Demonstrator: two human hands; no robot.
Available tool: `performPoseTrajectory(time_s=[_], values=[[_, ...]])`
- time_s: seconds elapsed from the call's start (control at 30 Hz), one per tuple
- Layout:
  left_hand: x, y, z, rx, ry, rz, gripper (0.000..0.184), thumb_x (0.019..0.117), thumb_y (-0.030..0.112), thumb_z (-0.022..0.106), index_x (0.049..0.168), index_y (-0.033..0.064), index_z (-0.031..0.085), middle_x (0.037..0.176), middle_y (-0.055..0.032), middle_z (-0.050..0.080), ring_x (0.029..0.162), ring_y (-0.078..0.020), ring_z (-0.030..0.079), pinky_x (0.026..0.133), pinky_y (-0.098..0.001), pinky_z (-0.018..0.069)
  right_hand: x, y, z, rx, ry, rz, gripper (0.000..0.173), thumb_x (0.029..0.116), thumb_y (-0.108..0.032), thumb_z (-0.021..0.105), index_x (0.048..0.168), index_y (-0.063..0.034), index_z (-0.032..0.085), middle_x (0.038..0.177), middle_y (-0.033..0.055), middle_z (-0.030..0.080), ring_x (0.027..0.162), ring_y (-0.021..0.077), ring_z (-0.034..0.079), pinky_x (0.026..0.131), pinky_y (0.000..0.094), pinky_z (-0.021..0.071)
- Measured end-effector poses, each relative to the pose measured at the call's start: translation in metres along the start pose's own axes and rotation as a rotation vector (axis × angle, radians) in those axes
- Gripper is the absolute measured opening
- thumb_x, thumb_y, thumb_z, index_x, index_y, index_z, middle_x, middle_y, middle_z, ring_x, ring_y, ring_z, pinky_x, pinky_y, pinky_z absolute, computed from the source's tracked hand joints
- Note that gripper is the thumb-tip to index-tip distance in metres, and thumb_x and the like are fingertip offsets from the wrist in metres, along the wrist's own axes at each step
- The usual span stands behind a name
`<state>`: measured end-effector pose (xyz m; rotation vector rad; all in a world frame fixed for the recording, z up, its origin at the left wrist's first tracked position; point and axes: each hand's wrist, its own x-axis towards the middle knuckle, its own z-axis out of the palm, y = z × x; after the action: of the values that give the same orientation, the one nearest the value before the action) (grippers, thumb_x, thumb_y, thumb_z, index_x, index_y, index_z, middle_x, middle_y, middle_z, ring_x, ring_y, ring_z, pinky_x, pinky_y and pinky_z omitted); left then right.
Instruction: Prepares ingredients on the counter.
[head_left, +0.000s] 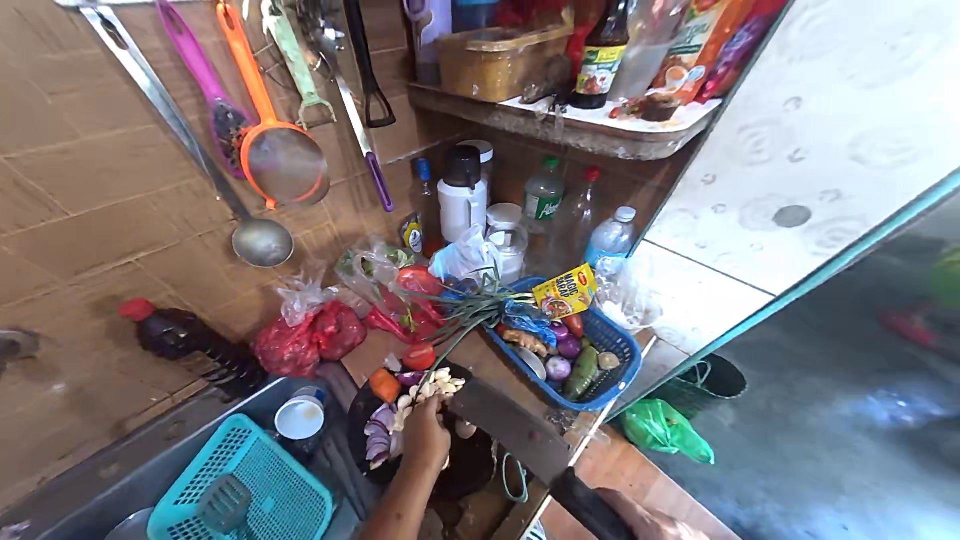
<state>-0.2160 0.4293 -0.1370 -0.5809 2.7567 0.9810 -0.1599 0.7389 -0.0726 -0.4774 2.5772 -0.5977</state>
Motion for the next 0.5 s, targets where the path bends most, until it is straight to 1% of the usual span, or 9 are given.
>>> performPoseTrajectory(time_s=[0.03, 0.1, 0.17, 0.23, 0.27, 0.33, 0.37, 0.43, 0.5], values=[[-0.009, 0.001, 0.0, -0.031, 0.122, 0.055, 0.037, 0.1052, 0.007, 0.047, 0.14, 0.0004, 0.06, 0.132, -0.0207, 0.066, 0.126, -0.0343, 0.062, 0.111, -0.0475, 0.0457, 0.001, -0.006, -0.001, -0.053, 0.032, -0.009, 0.048, 0.0939, -0.028, 0.069, 0.137, -0.0063, 0.063, 0.107, 0.023, 0.074, 0.092, 0.0457, 0.073, 0.078, 0.0676, 0.0551], [-0.022, 0.005, 0.009, -0.127, 0.346, 0.271, 0.033, 0.1024, 0.02, 0.057, 0.125, -0.0004, 0.069, 0.12, -0.0202, 0.07, 0.117, -0.0362, 0.065, 0.105, -0.0506, 0.0505, 0.006, -0.016, 0.0, -0.141, 0.075, -0.03, 0.047, 0.0931, -0.024, 0.068, 0.137, -0.0074, 0.064, 0.107, 0.0219, 0.074, 0.087, 0.0441, 0.073, 0.072, 0.0644, 0.0565], [-0.029, 0.014, 0.022, -0.2, 0.335, 0.429, 0.036, 0.0949, 0.034, 0.071, 0.113, 0.0032, 0.074, 0.113, -0.0156, 0.073, 0.114, -0.0347, 0.066, 0.104, -0.0536, 0.0501, 0.012, -0.023, 0.003, -0.193, 0.095, -0.053, 0.049, 0.0924, -0.022, 0.069, 0.139, -0.0088, 0.063, 0.108, 0.021, 0.073, 0.086, 0.0428, 0.073, 0.071, 0.062, 0.0571], [-0.022, 0.019, 0.04, -0.202, 0.356, 0.518, 0.028, 0.0873, 0.035, 0.078, 0.1, 0.0105, 0.08, 0.103, -0.0081, 0.077, 0.106, -0.0297, 0.07, 0.1, -0.0552, 0.0504, 0.02, -0.023, 0.009, -0.239, 0.148, -0.11, 0.05, 0.0896, -0.02, 0.071, 0.137, -0.0079, 0.065, 0.104, 0.0203, 0.074, 0.082, 0.0416, 0.073, 0.068, 0.0592, 0.0577], [-0.017, 0.019, 0.045, -0.18, 0.361, 0.527, 0.021, 0.0875, 0.032, 0.078, 0.096, 0.0138, 0.082, 0.1, -0.0059, 0.077, 0.105, -0.0283, 0.07, 0.099, -0.0551, 0.0498, 0.022, -0.021, 0.011, -0.257, 0.179, -0.137, 0.05, 0.0878, -0.019, 0.071, 0.136, -0.008, 0.066, 0.101, 0.0194, 0.074, 0.08, 0.0405, 0.073, 0.067, 0.0577, 0.0579], [-0.003, 0.015, 0.045, -0.111, 0.34, 0.483, 0.015, 0.0906, 0.029, 0.075, 0.095, 0.0165, 0.083, 0.101, -0.0053, 0.077, 0.107, -0.0295, 0.069, 0.098, -0.0554, 0.0488, 0.021, -0.016, 0.014, -0.266, 0.204, -0.143, 0.049, 0.0864, -0.018, 0.073, 0.135, -0.0086, 0.067, 0.098, 0.0189, 0.074, 0.079, 0.0399, 0.073, 0.067, 0.057, 0.0577], [0.004, 0.014, 0.041, -0.064, 0.298, 0.429, 0.016, 0.0926, 0.029, 0.073, 0.097, 0.0161, 0.083, 0.105, -0.007, 0.077, 0.111, -0.0313, 0.067, 0.1, -0.0553, 0.047, 0.017, -0.011, 0.013, -0.269, 0.204, -0.134, 0.049, 0.0865, -0.018, 0.073, 0.134, -0.0086, 0.068, 0.098, 0.0194, 0.074, 0.079, 0.0402, 0.073, 0.066, 0.0576, 0.0578], [0.017, 0.013, 0.029, 0.053, 0.16, 0.284, 0.021, 0.0966, 0.03, 0.069, 0.106, 0.0158, 0.081, 0.117, -0.0098, 0.074, 0.123, -0.0327, 0.061, 0.108, -0.0542, 0.0416, 0.005, 0.0, 0.007, -0.256, 0.18, -0.094, 0.047, 0.0877, -0.019, 0.073, 0.134, -0.0076, 0.068, 0.1, 0.0212, 0.074, 0.08, 0.0424, 0.073, 0.067, 0.0604, 0.0573], [0.027, 0.013, 0.019, 0.156, 0.038, 0.195, 0.025, 0.0998, 0.031, 0.064, 0.114, 0.0161, 0.079, 0.127, -0.0095, 0.07, 0.13, -0.031, 0.056, 0.114, -0.0525, 0.0361, -0.012, 0.013, -0.003, -0.222, 0.157, -0.059, 0.046, 0.0899, -0.02, 0.071, 0.134, -0.0059, 0.068, 0.104, 0.0232, 0.074, 0.085, 0.0448, 0.073, 0.07, 0.0634, 0.0567]])
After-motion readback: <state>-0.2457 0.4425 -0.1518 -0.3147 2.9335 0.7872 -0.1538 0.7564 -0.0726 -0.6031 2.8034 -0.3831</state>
